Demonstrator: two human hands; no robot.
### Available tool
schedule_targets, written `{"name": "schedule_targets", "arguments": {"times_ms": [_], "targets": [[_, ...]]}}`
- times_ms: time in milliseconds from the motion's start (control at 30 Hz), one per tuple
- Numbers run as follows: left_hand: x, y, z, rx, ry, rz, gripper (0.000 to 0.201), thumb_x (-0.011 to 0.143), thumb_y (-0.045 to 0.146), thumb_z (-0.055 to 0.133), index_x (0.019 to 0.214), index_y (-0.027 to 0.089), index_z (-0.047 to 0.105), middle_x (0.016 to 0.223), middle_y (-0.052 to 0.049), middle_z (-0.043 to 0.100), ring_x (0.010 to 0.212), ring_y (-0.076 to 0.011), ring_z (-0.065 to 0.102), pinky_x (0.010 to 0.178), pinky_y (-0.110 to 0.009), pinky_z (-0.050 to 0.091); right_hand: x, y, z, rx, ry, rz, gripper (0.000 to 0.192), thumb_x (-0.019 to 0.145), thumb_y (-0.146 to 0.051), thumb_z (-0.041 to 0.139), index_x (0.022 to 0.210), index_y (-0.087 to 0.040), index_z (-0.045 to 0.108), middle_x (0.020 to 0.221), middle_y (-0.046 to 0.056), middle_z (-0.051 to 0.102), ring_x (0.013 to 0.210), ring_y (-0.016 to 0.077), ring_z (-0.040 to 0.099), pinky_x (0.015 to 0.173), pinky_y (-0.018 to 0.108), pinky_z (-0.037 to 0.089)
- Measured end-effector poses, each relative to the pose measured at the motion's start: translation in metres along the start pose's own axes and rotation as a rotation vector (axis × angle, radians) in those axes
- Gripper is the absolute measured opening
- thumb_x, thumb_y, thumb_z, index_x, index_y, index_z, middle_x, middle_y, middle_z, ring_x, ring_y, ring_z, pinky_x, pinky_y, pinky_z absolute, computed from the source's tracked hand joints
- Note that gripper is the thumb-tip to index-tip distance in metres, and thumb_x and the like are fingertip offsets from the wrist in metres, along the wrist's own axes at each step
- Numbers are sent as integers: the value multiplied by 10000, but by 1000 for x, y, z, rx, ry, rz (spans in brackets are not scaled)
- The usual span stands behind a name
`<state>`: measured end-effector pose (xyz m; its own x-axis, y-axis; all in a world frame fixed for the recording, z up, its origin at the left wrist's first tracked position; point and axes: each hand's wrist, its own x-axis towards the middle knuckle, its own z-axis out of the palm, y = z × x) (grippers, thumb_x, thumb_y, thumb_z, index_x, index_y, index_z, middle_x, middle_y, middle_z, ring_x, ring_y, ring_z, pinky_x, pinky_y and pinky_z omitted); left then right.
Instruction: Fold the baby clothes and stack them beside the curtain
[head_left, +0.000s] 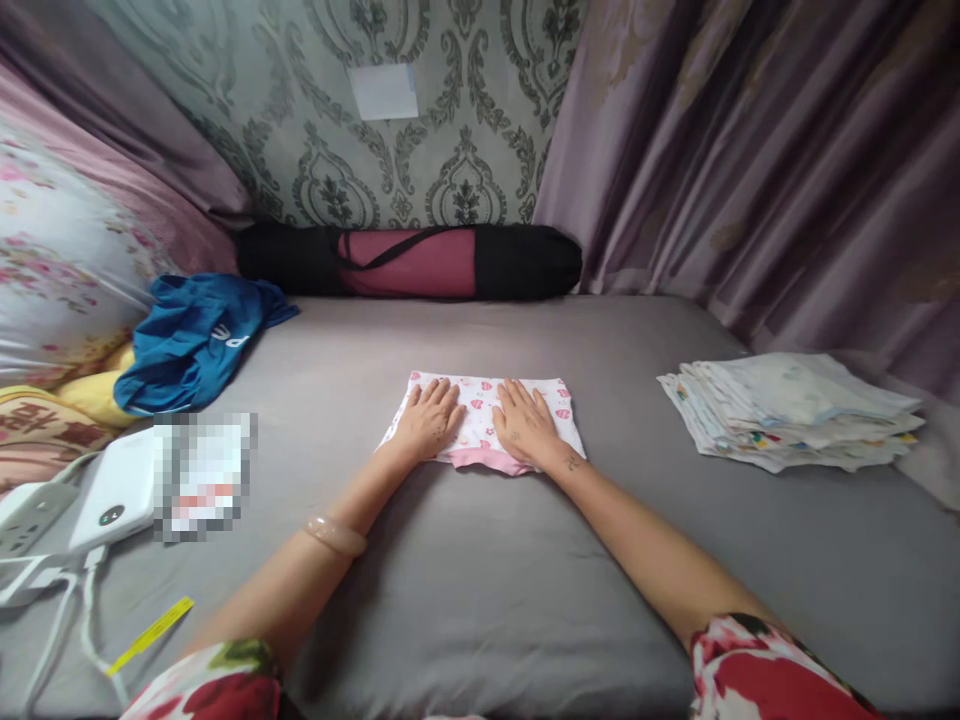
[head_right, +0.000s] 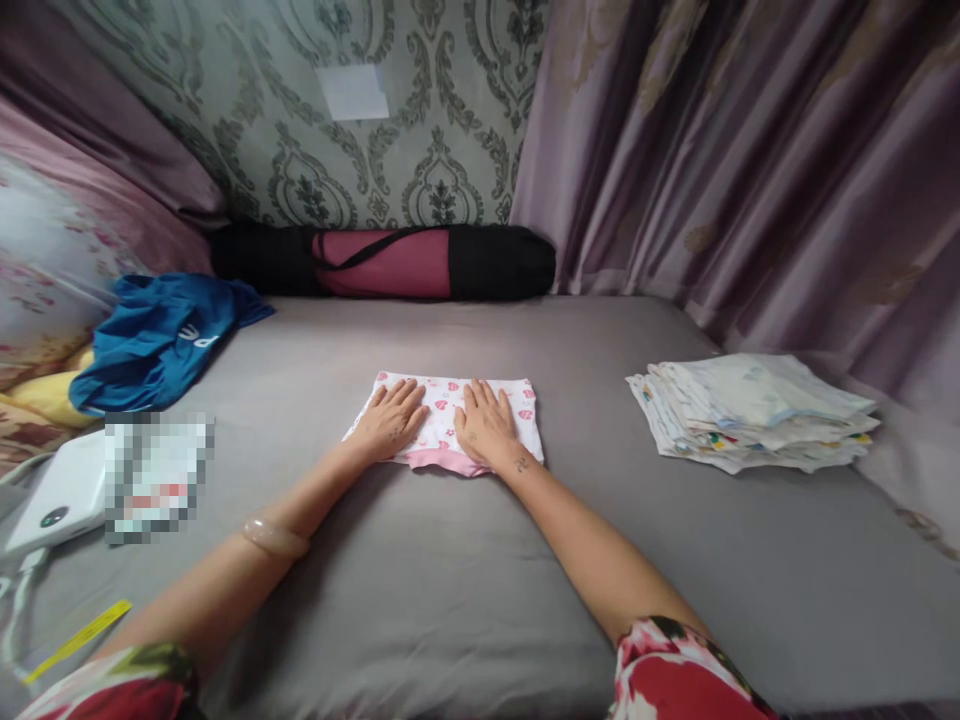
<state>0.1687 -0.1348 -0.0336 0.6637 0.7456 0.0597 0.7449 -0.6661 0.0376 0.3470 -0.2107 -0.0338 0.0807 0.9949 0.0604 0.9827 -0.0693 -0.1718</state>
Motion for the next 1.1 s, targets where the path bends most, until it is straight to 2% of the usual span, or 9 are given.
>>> {"name": "schedule_targets", "arguments": {"times_ms": [100,200,400,567,667,833,900,1000,1100], "targets": [[-3,-6,-4,3,6,12,530,996,408,249,1412,122,413,1508,-154,378,1411,-272,313,1156,-491,216,-4,7,-8,21,-29,-26,580,973,-316,232,1471,-37,334,1548,146,295,1438,252,238,1176,427,139],[-8,-16,-3,2,28,-32,560,999,416,225,1444,108,368,1526,-158,343,1439,-269,253,1175,-493,153,-10,18,-13,1,-3,4,588,972,-308,239,1475,-12,313,1552,157,279,1445,248,218,1182,396,121],[-9,-25,1,-45,-70,-86,573,995,436,216,1450,118,360,1552,-140,295,1458,-275,190,1167,-494,170,-13,29,-5,-18,21,62,580,964,-307,265,1453,-10,359,1533,163,323,1429,257,261,1177,385,151],[-11,-24,-4,-30,-58,-54,580,993,433,191,1453,119,351,1550,-139,299,1459,-272,187,1162,-522,162,-13,33,-9,-2,-4,51,583,973,-323,244,1461,-21,349,1538,162,313,1430,254,256,1176,389,154],[-15,-29,-4,-37,-16,-77,591,992,421,175,1460,98,335,1551,-157,285,1460,-267,184,1167,-530,142,-16,42,-13,-30,36,96,598,980,-336,235,1462,4,330,1544,183,287,1437,267,234,1178,406,130],[-18,-38,1,-64,-37,-72,586,990,423,176,1450,105,352,1551,-156,283,1461,-256,183,1159,-528,185,-18,56,-13,-34,16,170,602,982,-349,222,1443,13,361,1526,185,328,1424,277,264,1157,393,202],[-18,-34,-1,-36,-35,-74,581,991,422,182,1442,107,368,1546,-157,295,1460,-264,186,1158,-548,167,-19,53,-15,-53,21,170,597,981,-347,227,1439,9,369,1521,189,335,1421,283,268,1162,418,181],[-22,-14,-8,12,19,-46,578,990,422,202,1437,105,387,1536,-157,319,1457,-273,194,1170,-543,122,-25,34,-19,-82,73,108,589,981,-342,240,1440,4,371,1529,194,315,1432,289,237,1176,452,104],[-28,16,-12,15,60,106,599,992,436,198,1454,92,363,1543,-148,307,1461,-258,181,1192,-490,78,-36,6,-18,-54,93,-42,585,983,-343,252,1457,-14,351,1552,171,275,1449,270,192,1184,432,70]]}}
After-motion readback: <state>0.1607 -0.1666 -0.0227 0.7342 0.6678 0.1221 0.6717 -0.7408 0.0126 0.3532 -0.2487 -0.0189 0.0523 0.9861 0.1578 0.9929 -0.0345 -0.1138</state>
